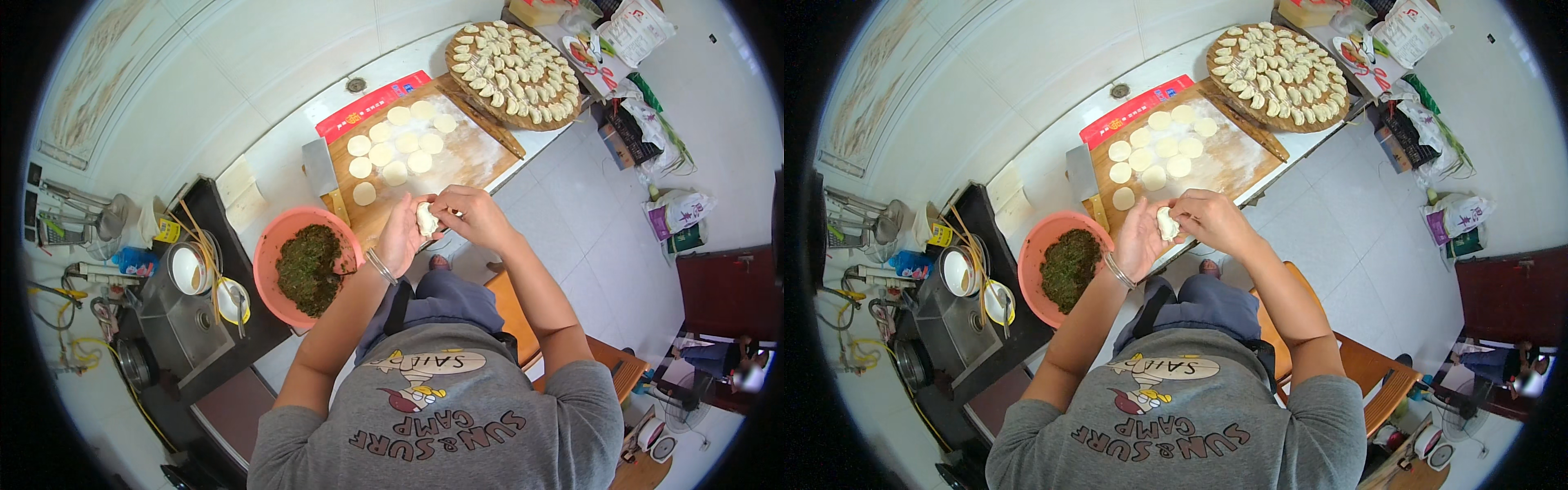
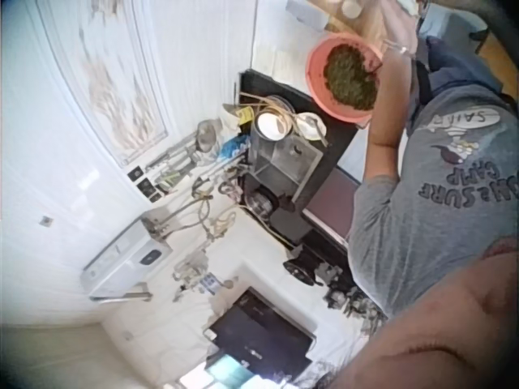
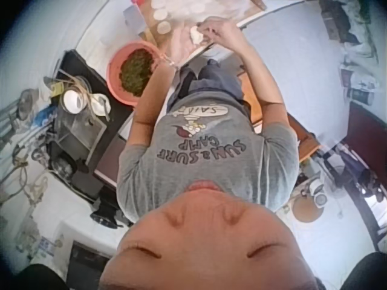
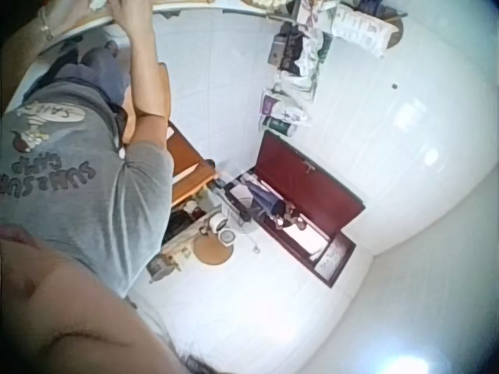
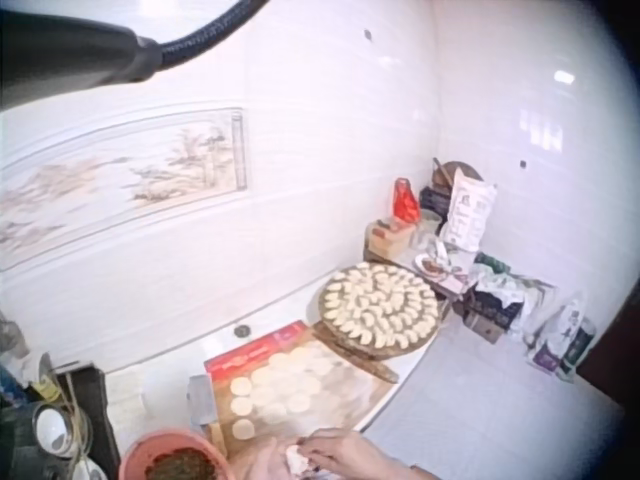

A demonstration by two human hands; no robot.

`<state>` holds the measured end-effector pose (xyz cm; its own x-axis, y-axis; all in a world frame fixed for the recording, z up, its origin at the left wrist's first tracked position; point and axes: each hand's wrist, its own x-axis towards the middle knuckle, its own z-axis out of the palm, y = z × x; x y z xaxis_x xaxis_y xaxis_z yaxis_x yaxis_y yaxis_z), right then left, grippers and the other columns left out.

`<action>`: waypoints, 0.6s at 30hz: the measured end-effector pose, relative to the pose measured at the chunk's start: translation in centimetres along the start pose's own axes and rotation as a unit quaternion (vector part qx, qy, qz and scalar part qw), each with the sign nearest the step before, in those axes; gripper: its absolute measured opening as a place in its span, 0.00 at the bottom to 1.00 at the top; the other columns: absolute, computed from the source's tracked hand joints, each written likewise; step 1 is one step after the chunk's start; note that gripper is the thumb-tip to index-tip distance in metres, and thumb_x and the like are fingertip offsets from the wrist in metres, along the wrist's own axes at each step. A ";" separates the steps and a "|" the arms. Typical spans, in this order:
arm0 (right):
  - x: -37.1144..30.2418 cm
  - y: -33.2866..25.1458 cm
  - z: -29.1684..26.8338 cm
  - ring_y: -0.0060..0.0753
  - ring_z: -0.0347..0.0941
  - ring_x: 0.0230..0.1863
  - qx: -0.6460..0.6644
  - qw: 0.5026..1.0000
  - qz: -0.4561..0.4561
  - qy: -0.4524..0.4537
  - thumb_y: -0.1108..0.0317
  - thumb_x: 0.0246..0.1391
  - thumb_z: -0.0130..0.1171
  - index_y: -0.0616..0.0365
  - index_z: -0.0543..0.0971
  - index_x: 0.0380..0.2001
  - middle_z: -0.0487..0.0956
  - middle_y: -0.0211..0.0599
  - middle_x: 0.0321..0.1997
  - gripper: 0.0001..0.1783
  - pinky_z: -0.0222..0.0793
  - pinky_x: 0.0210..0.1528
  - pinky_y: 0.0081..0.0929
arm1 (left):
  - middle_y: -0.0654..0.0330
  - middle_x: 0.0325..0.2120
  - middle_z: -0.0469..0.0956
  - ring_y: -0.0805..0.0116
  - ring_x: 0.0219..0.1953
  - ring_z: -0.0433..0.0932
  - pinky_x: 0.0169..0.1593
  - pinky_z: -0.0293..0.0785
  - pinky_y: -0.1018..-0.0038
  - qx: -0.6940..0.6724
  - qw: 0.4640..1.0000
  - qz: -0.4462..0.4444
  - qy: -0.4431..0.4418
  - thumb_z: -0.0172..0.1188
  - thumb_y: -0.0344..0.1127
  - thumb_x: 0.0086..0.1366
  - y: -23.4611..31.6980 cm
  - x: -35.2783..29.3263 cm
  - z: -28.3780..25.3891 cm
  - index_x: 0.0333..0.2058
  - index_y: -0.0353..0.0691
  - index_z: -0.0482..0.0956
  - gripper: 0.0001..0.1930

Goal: The person fills round dough wrappers with a green vegetable mixture from a pink bowl using a spoon. They fold and pleat the edges to seal the dumplings, then place the finished items onto a large wooden tray. The process is repeated continuously throughout the clip.

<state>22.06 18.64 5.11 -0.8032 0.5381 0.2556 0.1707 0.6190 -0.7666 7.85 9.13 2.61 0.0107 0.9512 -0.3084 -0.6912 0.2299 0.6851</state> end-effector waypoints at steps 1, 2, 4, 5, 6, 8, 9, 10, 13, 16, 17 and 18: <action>0.0 0.2 -0.5 0.37 0.76 0.27 -0.023 1.000 -0.002 0.015 0.78 0.43 0.58 0.60 0.77 0.28 0.76 0.38 0.26 0.05 0.71 0.31 0.29 | 0.59 0.43 0.73 0.71 0.42 0.73 0.42 0.69 0.74 0.012 1.000 0.003 0.005 0.30 0.59 0.69 -0.2 0.7 0.7 0.52 0.35 0.64 0.31; 0.1 0.5 -0.9 0.37 0.75 0.26 -0.046 0.998 -0.003 0.029 0.77 0.43 0.59 0.59 0.76 0.27 0.76 0.38 0.25 0.05 0.71 0.30 0.30 | 0.59 0.43 0.73 0.72 0.42 0.73 0.42 0.69 0.74 0.024 1.000 0.006 0.010 0.30 0.58 0.69 -0.5 1.4 1.3 0.52 0.36 0.64 0.31; 0.0 1.3 -1.5 0.42 0.74 0.25 -0.076 0.996 0.007 0.035 0.75 0.42 0.59 0.58 0.73 0.25 0.75 0.39 0.22 0.05 0.69 0.27 0.33 | 0.61 0.42 0.73 0.74 0.41 0.72 0.40 0.70 0.75 0.056 0.998 -0.009 -0.008 0.30 0.58 0.69 -1.2 3.2 1.3 0.51 0.36 0.65 0.30; -0.1 1.9 -2.0 0.44 0.73 0.24 -0.091 0.995 0.011 0.038 0.73 0.41 0.59 0.58 0.71 0.23 0.74 0.39 0.21 0.06 0.69 0.25 0.35 | 0.61 0.41 0.74 0.75 0.41 0.72 0.39 0.70 0.76 0.072 0.997 -0.015 -0.018 0.30 0.58 0.69 -1.5 4.0 1.4 0.50 0.37 0.66 0.30; -0.3 2.5 -2.5 0.45 0.72 0.22 -0.101 0.994 0.013 0.043 0.72 0.42 0.59 0.57 0.73 0.25 0.73 0.38 0.18 0.05 0.69 0.26 0.36 | 0.61 0.38 0.74 0.74 0.38 0.73 0.35 0.70 0.77 0.080 0.996 -0.026 0.010 0.29 0.58 0.69 -1.5 4.6 2.1 0.49 0.36 0.66 0.30; -0.4 3.4 -4.2 0.44 0.73 0.23 -0.080 0.995 -0.008 0.058 0.72 0.43 0.59 0.56 0.74 0.26 0.73 0.38 0.20 0.05 0.70 0.26 0.36 | 0.60 0.37 0.75 0.72 0.35 0.73 0.33 0.69 0.77 0.082 0.996 -0.028 -0.001 0.29 0.58 0.68 -1.6 5.8 2.8 0.49 0.35 0.67 0.31; -0.4 3.8 -5.1 0.43 0.73 0.24 -0.069 0.995 -0.019 0.067 0.71 0.43 0.59 0.56 0.75 0.27 0.74 0.38 0.20 0.05 0.70 0.27 0.36 | 0.60 0.37 0.75 0.72 0.33 0.73 0.32 0.69 0.77 0.084 0.996 -0.029 -0.008 0.28 0.59 0.68 -1.6 6.3 3.1 0.49 0.35 0.67 0.32; -0.4 4.4 -6.1 0.42 0.73 0.25 -0.080 0.995 -0.036 0.056 0.71 0.43 0.59 0.55 0.75 0.27 0.74 0.37 0.21 0.05 0.70 0.27 0.35 | 0.59 0.36 0.75 0.71 0.32 0.73 0.32 0.69 0.77 0.082 0.996 -0.036 -0.010 0.28 0.59 0.68 -1.5 6.9 3.4 0.49 0.35 0.67 0.32; -0.4 6.4 -8.3 0.40 0.74 0.27 -0.097 0.992 -0.081 0.016 0.73 0.44 0.59 0.56 0.77 0.27 0.75 0.36 0.25 0.04 0.71 0.29 0.33 | 0.58 0.36 0.75 0.71 0.29 0.72 0.31 0.68 0.77 0.075 0.995 -0.060 -0.011 0.27 0.60 0.68 -1.6 8.0 4.4 0.48 0.34 0.68 0.33; -0.4 7.7 -9.0 0.38 0.74 0.29 -0.081 0.991 -0.108 -0.016 0.76 0.43 0.60 0.59 0.78 0.27 0.77 0.35 0.28 0.04 0.71 0.30 0.31 | 0.57 0.35 0.75 0.70 0.29 0.73 0.31 0.68 0.77 0.069 0.994 -0.080 -0.007 0.27 0.60 0.68 -1.6 8.4 5.4 0.48 0.32 0.68 0.34; -0.5 7.6 -9.1 0.38 0.74 0.29 -0.071 0.992 -0.105 -0.015 0.76 0.43 0.60 0.59 0.78 0.26 0.77 0.34 0.28 0.04 0.71 0.30 0.31 | 0.55 0.36 0.75 0.69 0.30 0.73 0.32 0.69 0.77 0.067 0.994 -0.082 -0.008 0.28 0.60 0.68 -1.7 8.4 5.5 0.49 0.31 0.67 0.34; -0.5 7.5 -9.3 0.38 0.74 0.29 -0.063 0.993 -0.102 -0.014 0.76 0.42 0.61 0.59 0.78 0.26 0.77 0.34 0.28 0.04 0.71 0.30 0.31 | 0.54 0.37 0.76 0.68 0.30 0.73 0.32 0.69 0.76 0.064 0.994 -0.084 -0.012 0.28 0.59 0.68 -1.8 8.6 5.6 0.49 0.30 0.67 0.35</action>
<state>29.05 28.34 4.72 -0.8434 0.3794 0.3805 0.0716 0.7812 -0.6201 13.22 18.01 2.39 0.1368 0.9018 -0.4099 -0.5811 0.4082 0.7041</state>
